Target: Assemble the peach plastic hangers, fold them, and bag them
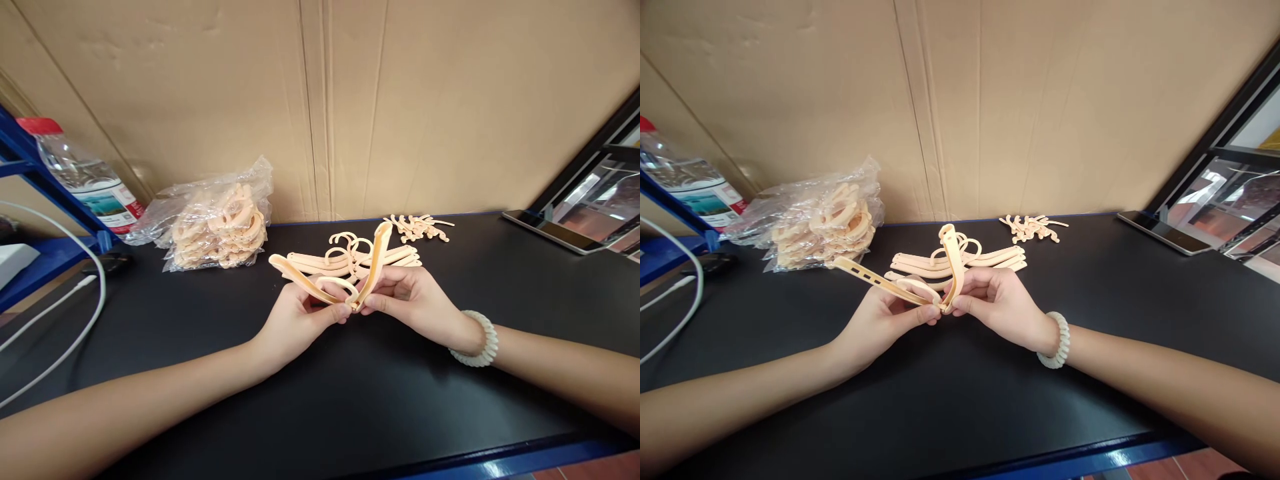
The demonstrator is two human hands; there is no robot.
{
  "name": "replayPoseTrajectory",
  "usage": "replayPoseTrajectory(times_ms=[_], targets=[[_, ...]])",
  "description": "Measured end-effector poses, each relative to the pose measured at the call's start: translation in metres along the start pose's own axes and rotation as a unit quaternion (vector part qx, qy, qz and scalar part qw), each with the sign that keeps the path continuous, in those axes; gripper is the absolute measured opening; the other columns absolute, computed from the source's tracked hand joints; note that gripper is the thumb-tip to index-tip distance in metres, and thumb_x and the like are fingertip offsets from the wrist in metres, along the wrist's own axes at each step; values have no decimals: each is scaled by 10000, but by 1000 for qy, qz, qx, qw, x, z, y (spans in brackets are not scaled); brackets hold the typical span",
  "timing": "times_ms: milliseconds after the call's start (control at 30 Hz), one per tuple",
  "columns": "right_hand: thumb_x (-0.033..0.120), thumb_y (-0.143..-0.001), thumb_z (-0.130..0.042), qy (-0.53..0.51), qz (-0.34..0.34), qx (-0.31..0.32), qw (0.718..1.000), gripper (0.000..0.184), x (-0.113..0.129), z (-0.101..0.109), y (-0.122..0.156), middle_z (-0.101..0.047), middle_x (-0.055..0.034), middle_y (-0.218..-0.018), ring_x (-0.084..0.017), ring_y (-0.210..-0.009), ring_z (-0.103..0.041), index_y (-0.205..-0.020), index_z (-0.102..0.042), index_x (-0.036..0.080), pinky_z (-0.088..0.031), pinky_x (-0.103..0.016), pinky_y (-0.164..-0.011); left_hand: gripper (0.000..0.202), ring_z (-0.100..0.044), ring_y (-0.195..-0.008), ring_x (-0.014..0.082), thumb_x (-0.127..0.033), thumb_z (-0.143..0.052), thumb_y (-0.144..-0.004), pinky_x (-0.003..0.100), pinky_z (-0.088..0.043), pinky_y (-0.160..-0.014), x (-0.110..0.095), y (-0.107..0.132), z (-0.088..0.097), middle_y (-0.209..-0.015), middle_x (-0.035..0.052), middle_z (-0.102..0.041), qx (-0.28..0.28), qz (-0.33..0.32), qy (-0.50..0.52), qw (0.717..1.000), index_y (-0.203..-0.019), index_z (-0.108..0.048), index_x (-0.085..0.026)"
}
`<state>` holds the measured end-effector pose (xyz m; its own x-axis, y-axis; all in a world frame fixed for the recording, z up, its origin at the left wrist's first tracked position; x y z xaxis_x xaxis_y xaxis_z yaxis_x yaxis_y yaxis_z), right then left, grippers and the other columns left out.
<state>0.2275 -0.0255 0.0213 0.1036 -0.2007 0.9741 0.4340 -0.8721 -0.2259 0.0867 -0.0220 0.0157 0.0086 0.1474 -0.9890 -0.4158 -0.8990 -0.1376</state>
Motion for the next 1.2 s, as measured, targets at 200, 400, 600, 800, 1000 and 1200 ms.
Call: replayPoseTrajectory(times_ms=[200,400,600,800,1000,1200], targets=[[289,-789,-758,-6,-27,-14,1000,157,-6,-1,1,-733,-41,-843,-171,-801,-717,-861,-696,164,-607,-301,-756,114,-652,-680,153,-242,-738,-769,261,-548,-659,-1,1,-2,-729,25,-694,-6,38,4,999,-757,-684,-142],[330,-755,-788,-25,-62,-36,997,234,-9,2,1,-728,-42,-868,-184,-795,-731,-877,-679,163,-617,-309,-737,169,-656,-686,147,-291,-764,-768,255,-564,-652,0,0,0,-761,31,-694,-24,52,20,998,-778,-685,-141],[339,-760,-785,-11,-72,-46,996,257,-9,2,2,-710,-36,-828,-192,-777,-739,-883,-658,153,-609,-277,-675,178,-644,-640,122,-282,-785,-743,237,-557,-644,1,1,2,-738,6,-685,-38,57,24,997,-774,-678,-143],[365,-761,-778,-8,-78,-49,996,275,-11,0,2,-712,-41,-816,-186,-739,-732,-879,-654,150,-598,-286,-646,167,-640,-643,123,-272,-781,-748,231,-548,-628,1,1,3,-733,5,-686,-44,61,16,997,-781,-677,-144],[311,-742,-784,21,-48,-31,998,215,-2,5,-1,-678,-35,-849,-169,-769,-675,-836,-651,170,-576,-268,-607,185,-630,-631,128,-280,-783,-743,245,-545,-621,-1,0,0,-703,5,-667,-35,71,17,997,-774,-663,-143],[252,-787,-750,63,-18,89,994,124,26,30,-10,-595,17,-774,-101,-629,-594,-817,-657,175,-566,-236,-539,223,-631,-613,117,-274,-805,-710,230,-530,-600,1,1,5,-681,-23,-630,-67,87,34,993,-755,-625,-149]])
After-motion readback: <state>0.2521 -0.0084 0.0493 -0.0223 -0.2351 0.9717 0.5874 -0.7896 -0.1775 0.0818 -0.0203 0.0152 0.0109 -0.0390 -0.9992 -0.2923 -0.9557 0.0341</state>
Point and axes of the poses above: each hand's wrist, its own y-axis away from the middle knuckle, its own z-axis out of the back of the hand, x = y × z, the point moved 7 cm from there along -y, towards the middle knuckle
